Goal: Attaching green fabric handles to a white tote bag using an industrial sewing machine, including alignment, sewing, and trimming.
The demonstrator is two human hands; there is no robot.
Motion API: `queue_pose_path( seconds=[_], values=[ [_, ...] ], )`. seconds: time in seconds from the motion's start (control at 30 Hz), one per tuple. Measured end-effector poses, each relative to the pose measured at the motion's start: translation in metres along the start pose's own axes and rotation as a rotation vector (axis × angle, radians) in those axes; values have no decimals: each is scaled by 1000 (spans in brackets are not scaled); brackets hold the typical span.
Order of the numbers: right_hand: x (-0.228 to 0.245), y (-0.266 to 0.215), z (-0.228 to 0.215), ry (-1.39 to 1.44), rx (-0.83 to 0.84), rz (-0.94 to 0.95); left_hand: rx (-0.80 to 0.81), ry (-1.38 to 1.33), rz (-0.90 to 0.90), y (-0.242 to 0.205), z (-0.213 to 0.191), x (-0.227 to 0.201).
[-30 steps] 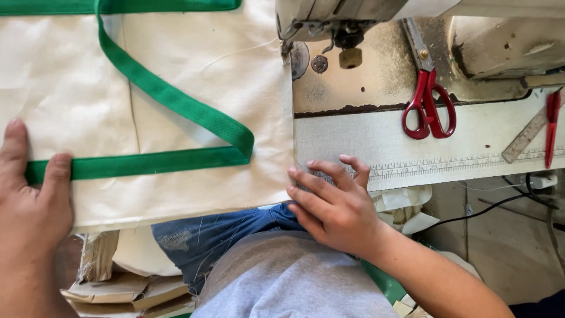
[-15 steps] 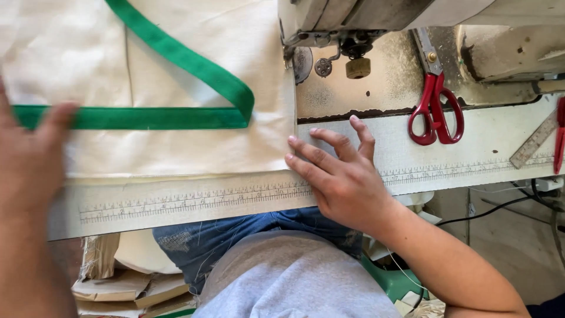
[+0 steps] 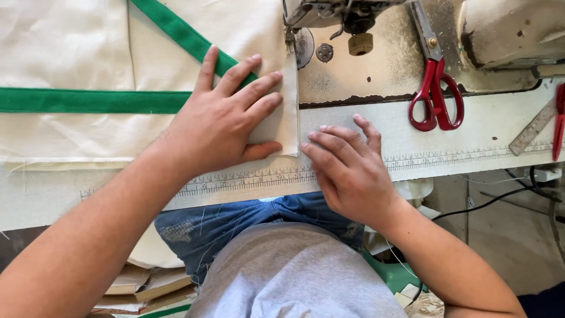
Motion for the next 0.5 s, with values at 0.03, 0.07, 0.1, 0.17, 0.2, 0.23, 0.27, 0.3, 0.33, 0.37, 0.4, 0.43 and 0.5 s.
queue_pose_path(
  seconds=[0.03, 0.07, 0.1, 0.17, 0.2, 0.23, 0.27, 0.3, 0.33, 0.37, 0.4, 0.43, 0.5],
  values=[
    [1, 0, -1, -26, 25, -18, -2, 6, 0, 0, 1, 0],
    [1, 2, -1, -53, 48, -39, -5, 14, -1, 0, 1, 1],
    [1, 3, -3, -54, 46, -42, -7, 17, -2, 1, 0, 1],
    [0, 5, -5, -86, 70, -95, 50, -12, -48, 2, 0, 1],
    [0, 5, -5, -87, 69, -94, 50, -12, -47, 2, 1, 1],
    [-1, 6, -5, -92, 68, -95, 50, -10, -52, 3, 1, 1],
    [-1, 6, -5, -97, 67, -95, 52, -9, -57, 3, 1, 1],
    [-2, 6, -5, -98, 67, -94, 51, -9, -55, 3, 1, 1],
    [-3, 7, -5, -110, 80, -84, 51, -2, -64, 4, 2, 2],
    [-5, 7, -5, -122, 93, -75, 50, 4, -72, 5, 2, 3],
    [-8, 10, -5, -123, 93, -74, 50, 4, -71, 7, 3, 6],
    [-11, 12, -5, -132, 102, -68, 62, -2, -86, 10, 4, 10],
    [-17, 17, -5, -139, 110, -60, 77, -7, -100, 15, 5, 16]
  ],
)
Point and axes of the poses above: each hand's wrist, its own y-axis towards the middle knuckle, its own z-axis out of the palm, x = y × z, the point moved 1 cm from there along y, towards the middle knuckle, and after that the axes turned 3 degrees about y, right-handed, at the moved point
